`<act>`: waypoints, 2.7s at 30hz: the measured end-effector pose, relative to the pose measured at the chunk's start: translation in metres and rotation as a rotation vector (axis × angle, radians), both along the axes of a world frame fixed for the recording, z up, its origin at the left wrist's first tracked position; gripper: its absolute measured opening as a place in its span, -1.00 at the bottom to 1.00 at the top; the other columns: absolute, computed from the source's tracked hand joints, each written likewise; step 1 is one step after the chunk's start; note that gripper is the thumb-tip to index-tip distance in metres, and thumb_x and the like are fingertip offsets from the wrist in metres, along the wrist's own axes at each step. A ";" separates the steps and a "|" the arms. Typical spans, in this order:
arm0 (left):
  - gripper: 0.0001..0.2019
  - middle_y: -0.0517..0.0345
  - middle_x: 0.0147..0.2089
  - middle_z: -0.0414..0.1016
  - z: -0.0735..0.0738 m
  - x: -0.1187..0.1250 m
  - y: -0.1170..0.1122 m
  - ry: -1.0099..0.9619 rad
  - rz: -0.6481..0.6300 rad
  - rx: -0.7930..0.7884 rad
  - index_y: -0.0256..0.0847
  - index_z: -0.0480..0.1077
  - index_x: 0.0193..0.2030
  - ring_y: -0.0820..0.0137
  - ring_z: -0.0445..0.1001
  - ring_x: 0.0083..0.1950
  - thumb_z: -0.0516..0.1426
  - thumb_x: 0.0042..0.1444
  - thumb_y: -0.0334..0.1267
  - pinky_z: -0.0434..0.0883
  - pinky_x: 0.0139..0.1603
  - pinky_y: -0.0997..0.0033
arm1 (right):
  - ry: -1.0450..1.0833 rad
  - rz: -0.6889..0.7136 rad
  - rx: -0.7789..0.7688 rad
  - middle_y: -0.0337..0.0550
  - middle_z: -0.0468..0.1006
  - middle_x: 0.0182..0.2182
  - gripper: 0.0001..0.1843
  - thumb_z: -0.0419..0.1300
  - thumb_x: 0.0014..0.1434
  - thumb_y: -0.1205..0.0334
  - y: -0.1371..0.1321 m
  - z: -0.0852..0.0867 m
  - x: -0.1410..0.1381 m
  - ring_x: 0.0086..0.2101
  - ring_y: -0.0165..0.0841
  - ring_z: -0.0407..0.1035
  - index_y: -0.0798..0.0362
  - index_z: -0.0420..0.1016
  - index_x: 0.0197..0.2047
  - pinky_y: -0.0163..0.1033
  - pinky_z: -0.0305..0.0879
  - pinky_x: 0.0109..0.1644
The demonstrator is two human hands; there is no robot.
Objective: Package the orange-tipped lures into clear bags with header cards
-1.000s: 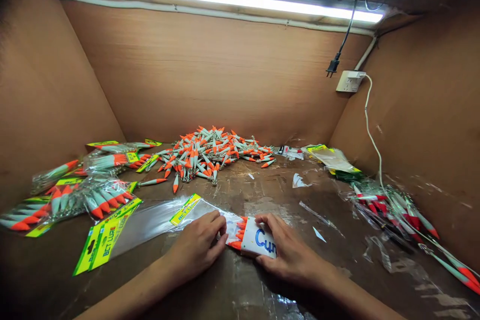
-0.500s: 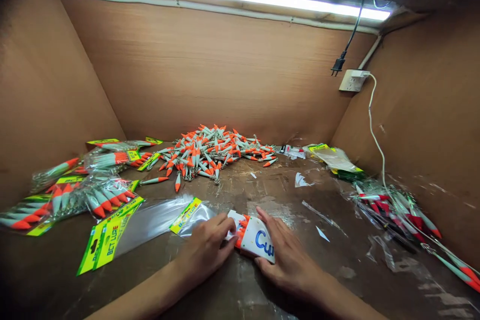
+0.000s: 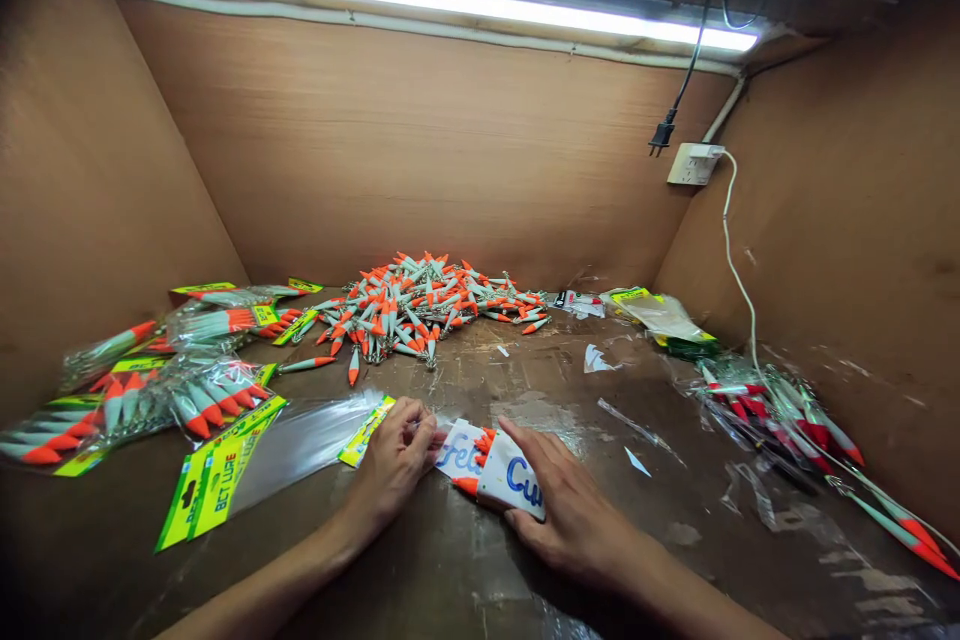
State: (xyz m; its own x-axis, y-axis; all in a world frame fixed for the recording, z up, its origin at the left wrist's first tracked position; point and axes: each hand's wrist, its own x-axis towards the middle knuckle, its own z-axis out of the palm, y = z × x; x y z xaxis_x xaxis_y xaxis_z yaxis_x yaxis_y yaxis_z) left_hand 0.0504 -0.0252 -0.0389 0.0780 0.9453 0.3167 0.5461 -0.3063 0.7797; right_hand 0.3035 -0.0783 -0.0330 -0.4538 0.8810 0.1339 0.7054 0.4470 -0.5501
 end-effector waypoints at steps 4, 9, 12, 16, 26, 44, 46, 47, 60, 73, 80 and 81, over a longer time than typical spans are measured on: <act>-0.76 0.08 -0.11 0.35 0.004 0.006 -0.009 -0.109 -0.101 0.031 -0.15 0.35 -0.33 0.31 0.44 -0.09 -0.01 0.35 -0.18 0.43 -0.10 0.32 | -0.017 0.059 0.020 -0.07 0.16 0.36 -0.20 0.19 0.18 0.21 0.000 0.000 0.000 0.31 -0.10 0.05 -0.15 0.01 0.44 0.07 0.00 0.40; -0.79 0.07 0.01 0.35 0.008 0.012 -0.020 -0.031 -0.302 0.052 -0.16 0.38 -0.33 0.30 0.38 0.08 0.04 0.35 -0.24 0.34 0.13 0.30 | -0.041 0.095 0.028 -0.06 0.20 0.28 -0.23 0.21 0.11 0.31 0.002 0.013 -0.007 0.23 -0.11 0.13 -0.19 0.15 0.37 0.05 0.10 0.34; -0.80 0.08 -0.01 0.36 0.008 0.011 -0.021 -0.019 -0.350 0.017 -0.16 0.40 -0.31 0.32 0.40 0.05 0.04 0.35 -0.24 0.34 0.11 0.33 | -0.063 0.120 0.002 -0.07 0.30 0.14 -0.18 0.21 0.03 0.36 0.007 0.026 -0.012 0.11 -0.15 0.24 -0.21 0.17 0.35 0.00 0.21 0.26; -0.78 0.09 0.00 0.37 0.008 0.009 -0.019 -0.028 -0.408 -0.014 -0.15 0.44 -0.29 0.33 0.39 0.07 0.04 0.36 -0.22 0.31 0.14 0.35 | -0.102 0.187 -0.033 -0.10 0.20 0.24 -0.11 0.22 -0.04 0.43 0.015 0.034 -0.013 0.23 -0.11 0.13 -0.27 0.18 0.34 0.04 0.15 0.30; -0.69 0.12 -0.10 0.47 0.009 0.002 -0.009 -0.122 -0.398 -0.084 -0.14 0.43 -0.18 0.31 0.43 -0.04 -0.08 0.41 -0.11 0.35 0.01 0.34 | -0.058 0.152 -0.043 -0.17 -0.14 0.45 -0.63 0.16 0.28 0.22 0.007 0.028 -0.018 0.41 -0.12 -0.20 -0.17 0.38 0.14 0.09 0.04 0.38; -0.50 0.01 0.10 0.33 0.008 -0.014 -0.018 0.411 -0.478 0.123 -0.08 0.20 0.15 0.17 0.33 0.12 0.12 0.03 -0.43 0.36 0.14 0.19 | 0.055 0.057 -0.021 0.02 0.30 0.27 -0.28 0.25 0.16 0.18 0.014 0.008 -0.013 0.24 -0.06 0.18 -0.04 0.17 0.36 0.07 0.10 0.34; -0.52 0.02 0.09 0.33 0.008 -0.013 -0.017 0.415 -0.470 0.128 -0.08 0.20 0.14 0.17 0.35 0.10 0.13 0.06 -0.40 0.37 0.12 0.19 | 0.061 0.049 -0.035 0.03 0.28 0.29 -0.24 0.25 0.17 0.14 0.017 0.008 -0.011 0.25 -0.06 0.18 -0.03 0.11 0.39 0.07 0.11 0.34; -0.53 0.02 0.08 0.34 0.007 -0.012 -0.017 0.419 -0.462 0.132 -0.07 0.21 0.14 0.18 0.35 0.09 0.12 0.07 -0.40 0.38 0.11 0.20 | 0.061 0.052 -0.043 0.03 0.27 0.29 -0.22 0.25 0.18 0.13 0.019 0.008 -0.009 0.25 -0.06 0.18 -0.04 0.09 0.41 0.08 0.11 0.34; -0.89 -0.04 0.12 0.31 0.013 -0.006 -0.021 0.405 -0.371 0.241 -0.14 0.38 -0.17 0.15 0.34 0.13 0.13 0.16 -0.35 0.39 0.12 0.14 | -0.031 0.097 0.095 0.03 0.12 0.37 -0.22 0.20 0.23 0.20 0.015 -0.010 -0.007 0.34 -0.13 0.01 -0.05 -0.03 0.43 0.07 0.01 0.40; -0.77 -0.03 0.34 0.21 0.006 0.000 -0.024 0.544 -0.364 0.335 -0.09 0.46 -0.01 0.05 0.23 0.32 0.14 0.21 -0.33 0.31 0.27 -0.06 | 0.023 0.113 0.176 0.02 0.19 0.33 -0.21 0.22 0.18 0.26 0.018 -0.017 -0.007 0.30 -0.12 0.07 -0.04 0.01 0.41 0.07 0.05 0.38; -0.69 -0.02 0.21 0.35 0.008 0.002 -0.009 0.511 -0.278 0.331 -0.08 0.40 0.12 0.17 0.34 0.21 0.08 0.28 -0.41 0.41 0.18 0.08 | 0.040 0.113 0.175 0.03 0.21 0.32 -0.19 0.24 0.17 0.26 0.019 -0.019 -0.006 0.28 -0.09 0.10 -0.05 0.01 0.41 0.09 0.08 0.36; -0.69 0.00 0.21 0.35 0.010 0.003 -0.005 0.526 -0.288 0.340 -0.07 0.40 0.13 0.18 0.34 0.21 0.09 0.29 -0.39 0.41 0.18 0.09 | 0.046 0.107 0.167 0.03 0.22 0.31 -0.20 0.24 0.16 0.26 0.019 -0.018 -0.007 0.28 -0.09 0.11 -0.05 0.02 0.41 0.09 0.09 0.36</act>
